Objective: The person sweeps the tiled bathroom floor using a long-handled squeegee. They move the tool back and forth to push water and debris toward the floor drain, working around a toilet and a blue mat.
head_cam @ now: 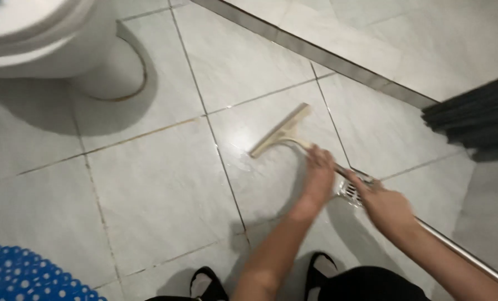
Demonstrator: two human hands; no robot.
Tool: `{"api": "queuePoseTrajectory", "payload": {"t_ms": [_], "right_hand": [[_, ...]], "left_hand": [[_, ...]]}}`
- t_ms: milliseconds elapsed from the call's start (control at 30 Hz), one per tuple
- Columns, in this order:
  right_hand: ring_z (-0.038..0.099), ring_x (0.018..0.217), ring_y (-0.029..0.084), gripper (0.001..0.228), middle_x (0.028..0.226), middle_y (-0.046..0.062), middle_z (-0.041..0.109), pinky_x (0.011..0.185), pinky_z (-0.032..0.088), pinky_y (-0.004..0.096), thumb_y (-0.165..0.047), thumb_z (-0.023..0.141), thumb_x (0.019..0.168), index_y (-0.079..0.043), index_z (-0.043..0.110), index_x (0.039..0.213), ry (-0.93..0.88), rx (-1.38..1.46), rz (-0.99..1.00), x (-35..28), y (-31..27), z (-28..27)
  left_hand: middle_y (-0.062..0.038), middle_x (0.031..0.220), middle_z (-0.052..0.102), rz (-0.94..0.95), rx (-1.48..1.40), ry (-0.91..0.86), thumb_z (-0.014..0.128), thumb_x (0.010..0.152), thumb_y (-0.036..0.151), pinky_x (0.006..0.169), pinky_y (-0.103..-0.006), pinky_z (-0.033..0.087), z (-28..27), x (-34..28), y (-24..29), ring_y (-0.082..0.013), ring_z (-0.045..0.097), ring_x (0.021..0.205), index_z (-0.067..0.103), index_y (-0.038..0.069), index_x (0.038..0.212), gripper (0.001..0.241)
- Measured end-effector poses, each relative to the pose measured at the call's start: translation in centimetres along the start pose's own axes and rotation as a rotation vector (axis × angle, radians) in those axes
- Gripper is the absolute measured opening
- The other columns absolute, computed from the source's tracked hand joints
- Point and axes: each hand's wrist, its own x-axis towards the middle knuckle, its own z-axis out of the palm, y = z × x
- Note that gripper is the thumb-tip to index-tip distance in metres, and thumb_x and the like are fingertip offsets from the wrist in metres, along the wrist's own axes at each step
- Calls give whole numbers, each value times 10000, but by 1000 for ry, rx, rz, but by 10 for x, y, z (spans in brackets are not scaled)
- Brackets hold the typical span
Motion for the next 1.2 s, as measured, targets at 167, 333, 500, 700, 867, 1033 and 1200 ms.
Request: {"api": "queuePoseTrajectory", "payload": {"t_ms": [167,333,500,700,867,1033,1200], "right_hand": [[654,441,95,784,775,49,736,475,553,296,-189,526,965,-381,164,1634,-208,-272,136,-57,19,-39],[660,514,193,808,781,57,663,494,548,372,-208,490,980,-453,96,1641,-86,-143,68,-3,-21,-85],[543,451,182,728,677,61,592,358,486,366,-109,534,995,-343,245,1621,203,-13,-186,98,-95,-91],[617,502,213,732,757,147,668,416,531,357,-101,538,952,-183,278,1631,183,-91,-317,106,-104,-37],[568,548,81,793,733,-7,600,510,592,245,-265,420,1063,-518,-65,1637,-327,-185,-53,19,-30,-36],[734,657,31,812,913,-68,747,639,595,259,-323,376,1044,-455,-153,1645,-525,-502,70,-66,43,-49],[654,504,-22,910,852,-82,740,494,576,189,-263,475,1021,-444,-144,1663,-426,-672,24,-63,31,-75]], "left_hand": [[-493,1289,528,-60,-424,271,659,830,151,990,-552,506,-14,-9,88,-603,575,1203,578,-99,1140,405],[-457,1358,484,-275,-409,258,614,849,82,1066,-502,477,-3,35,-4,-548,542,1253,599,4,1217,376],[-488,1432,404,-505,-366,108,620,830,-108,1120,-489,480,-11,43,-154,-573,452,1368,543,-24,1268,452],[-490,1425,371,-619,-338,136,623,853,-35,1150,-528,427,26,9,-143,-586,440,1361,588,-137,1109,279],[-433,1428,496,-199,130,-317,696,858,266,1079,-441,503,-34,-14,-21,-469,564,1317,563,-84,1323,597],[-484,1258,570,-278,-384,80,681,818,87,842,-481,564,-20,-10,136,-520,633,1051,672,-135,1180,425],[-470,1301,575,-255,-383,42,714,805,131,843,-423,581,-57,-6,101,-588,612,1153,698,-80,1160,413]]}}
